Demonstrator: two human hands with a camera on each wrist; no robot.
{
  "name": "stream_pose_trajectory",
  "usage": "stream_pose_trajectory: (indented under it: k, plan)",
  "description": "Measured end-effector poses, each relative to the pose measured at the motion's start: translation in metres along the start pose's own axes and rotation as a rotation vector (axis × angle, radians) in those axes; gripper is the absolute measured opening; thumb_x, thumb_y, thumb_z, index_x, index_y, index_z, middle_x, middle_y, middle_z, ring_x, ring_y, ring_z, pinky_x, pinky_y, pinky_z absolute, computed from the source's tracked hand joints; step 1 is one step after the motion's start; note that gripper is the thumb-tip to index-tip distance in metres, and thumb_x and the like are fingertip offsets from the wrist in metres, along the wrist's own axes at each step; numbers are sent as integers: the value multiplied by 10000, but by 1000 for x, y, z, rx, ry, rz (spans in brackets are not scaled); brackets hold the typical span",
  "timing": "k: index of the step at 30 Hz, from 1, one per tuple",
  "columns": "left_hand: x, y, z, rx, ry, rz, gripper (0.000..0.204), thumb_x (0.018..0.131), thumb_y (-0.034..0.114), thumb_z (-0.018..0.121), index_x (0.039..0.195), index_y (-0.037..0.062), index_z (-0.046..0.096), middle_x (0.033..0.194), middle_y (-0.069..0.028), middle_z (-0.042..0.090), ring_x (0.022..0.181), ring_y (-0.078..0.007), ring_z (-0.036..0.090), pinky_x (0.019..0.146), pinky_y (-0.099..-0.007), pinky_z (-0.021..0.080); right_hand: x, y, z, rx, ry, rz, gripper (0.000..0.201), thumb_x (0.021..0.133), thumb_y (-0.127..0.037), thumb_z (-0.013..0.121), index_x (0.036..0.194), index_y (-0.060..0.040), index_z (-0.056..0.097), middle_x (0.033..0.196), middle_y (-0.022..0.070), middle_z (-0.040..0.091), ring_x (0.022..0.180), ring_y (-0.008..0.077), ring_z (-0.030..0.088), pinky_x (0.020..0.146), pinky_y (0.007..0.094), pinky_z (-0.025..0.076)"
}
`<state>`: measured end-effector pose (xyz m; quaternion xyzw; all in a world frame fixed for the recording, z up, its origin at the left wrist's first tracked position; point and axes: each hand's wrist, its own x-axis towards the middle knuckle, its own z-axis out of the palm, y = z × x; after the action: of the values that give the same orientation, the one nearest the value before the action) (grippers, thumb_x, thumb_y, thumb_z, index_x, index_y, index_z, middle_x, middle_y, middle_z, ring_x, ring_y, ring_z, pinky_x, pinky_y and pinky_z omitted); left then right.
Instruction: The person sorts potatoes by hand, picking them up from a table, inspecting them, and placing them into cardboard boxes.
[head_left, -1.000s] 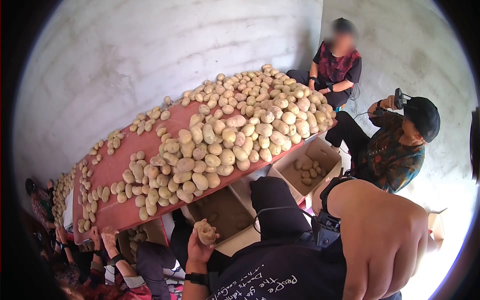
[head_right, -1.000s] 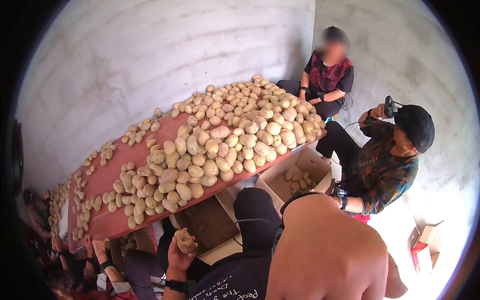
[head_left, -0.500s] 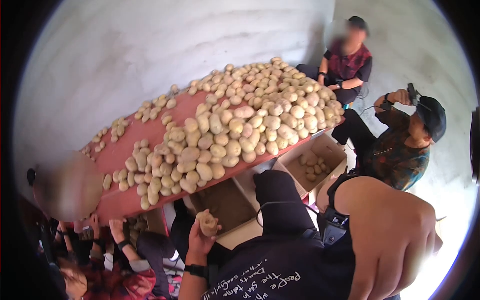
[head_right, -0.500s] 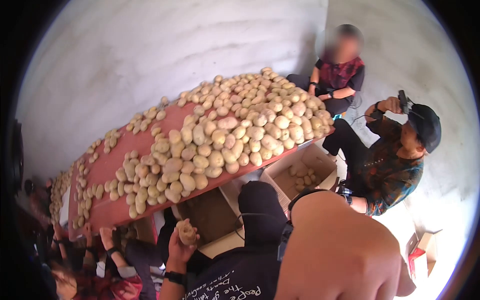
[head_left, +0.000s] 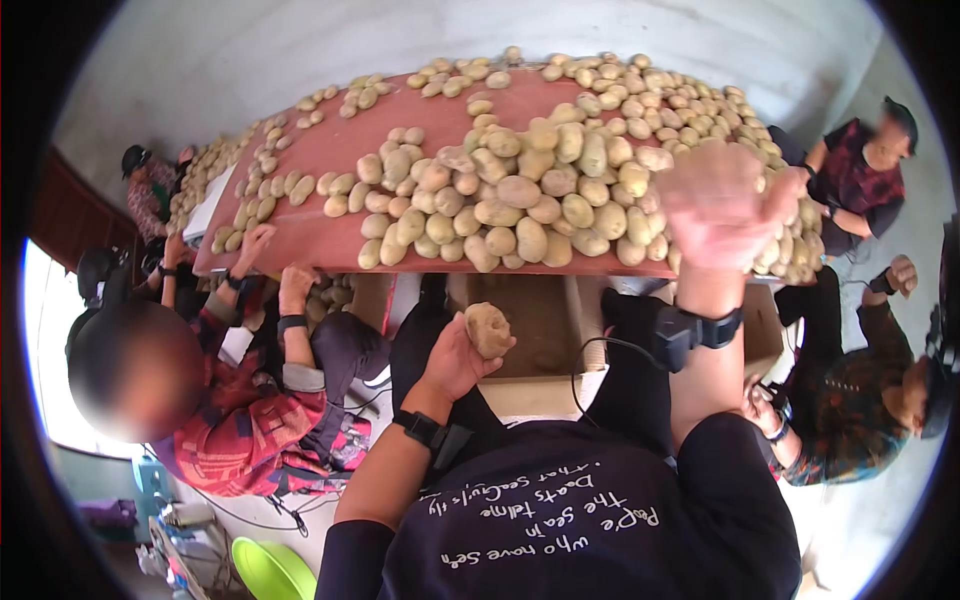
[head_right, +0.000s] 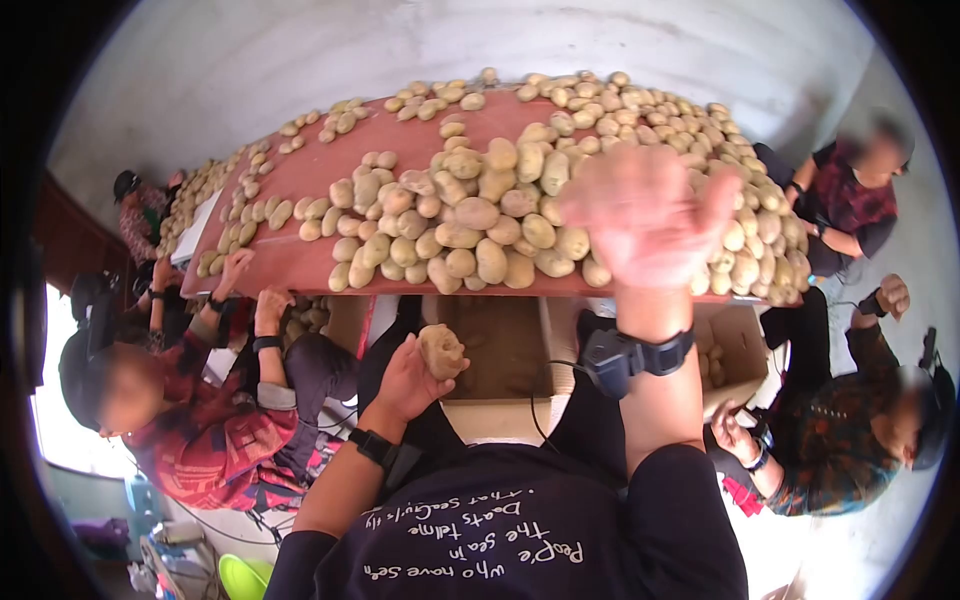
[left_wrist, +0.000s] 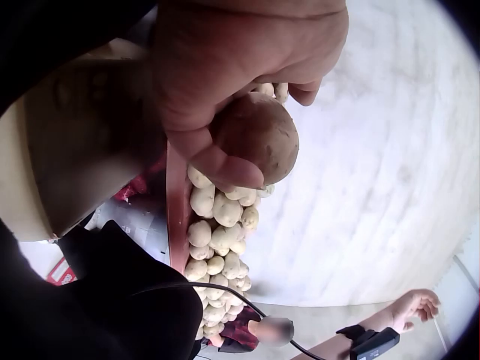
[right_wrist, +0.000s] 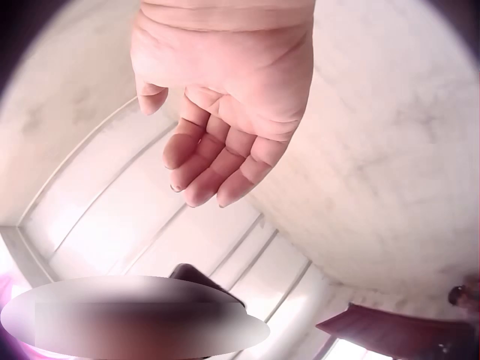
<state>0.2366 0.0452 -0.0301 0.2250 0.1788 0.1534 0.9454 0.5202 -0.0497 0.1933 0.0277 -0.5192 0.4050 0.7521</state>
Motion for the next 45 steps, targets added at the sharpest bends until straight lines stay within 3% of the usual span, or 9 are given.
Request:
stream_pose_trajectory:
  k: [7,11,19,23,26,33,35,39,45]
  plan:
    - [19,-8,-29,201,208,7,461,913,184,568,1336,191,384,1204,-46,562,1055,-228,600,814,-385,530,-81,125,-62,-709,-184,929,349,906,-349,588,960,-6,621,937,148,622,919,330,598,851,397,482]
    - [36,-11,-38,262,371,-58,364,949,289,556,1284,190,454,1165,2,581,954,-130,614,736,-297,513,-152,170,-78,-1117,-516,714,644,741,-342,757,1250,-38,506,1251,186,495,1157,359,486,996,406,413]
    - [63,-9,-30,364,492,-167,426,964,428,448,1215,93,529,1073,-77,649,920,-199,643,797,-338,523,-179,180,-134,-799,-305,941,677,694,-245,762,1260,4,484,1147,169,544,1107,296,529,989,367,410]
    - [70,11,-14,463,550,-126,469,971,468,433,1165,59,555,1021,-102,663,914,-224,647,793,-344,520,-159,154,-141,-332,12,1217,522,862,-286,646,1281,-27,475,1119,98,544,1011,196,562,807,320,537]
    - [68,40,-10,544,585,36,412,983,417,429,1047,43,589,982,-114,666,891,-223,647,779,-332,519,-158,147,-147,-301,113,1357,506,874,-296,619,1280,-32,475,1131,108,544,971,184,572,722,314,583]
    - [66,107,5,606,651,460,169,930,156,563,1054,40,553,1014,-54,621,927,-160,607,782,-297,510,-204,171,-162,-636,-191,1459,418,735,-193,678,1087,27,636,896,65,637,760,150,608,622,286,507]
    - [72,125,18,718,684,526,169,918,113,567,1078,59,558,1068,-52,612,968,-160,602,804,-281,505,-216,186,-161,-799,-298,1278,327,704,-138,679,998,6,672,757,56,646,689,168,615,613,289,506]
    - [97,163,3,1052,687,609,362,833,55,629,1181,37,533,1136,-72,564,1056,-170,542,878,-300,471,-225,196,-154,-621,-120,1377,243,724,-160,656,925,-34,706,764,97,691,671,215,643,646,327,516]
    - [133,187,22,1794,717,676,685,685,74,735,1317,52,472,1265,-184,527,1194,-327,488,1010,-386,407,-217,191,-166,-903,-369,1247,296,815,-274,584,971,-54,706,917,127,685,838,249,652,770,352,502]
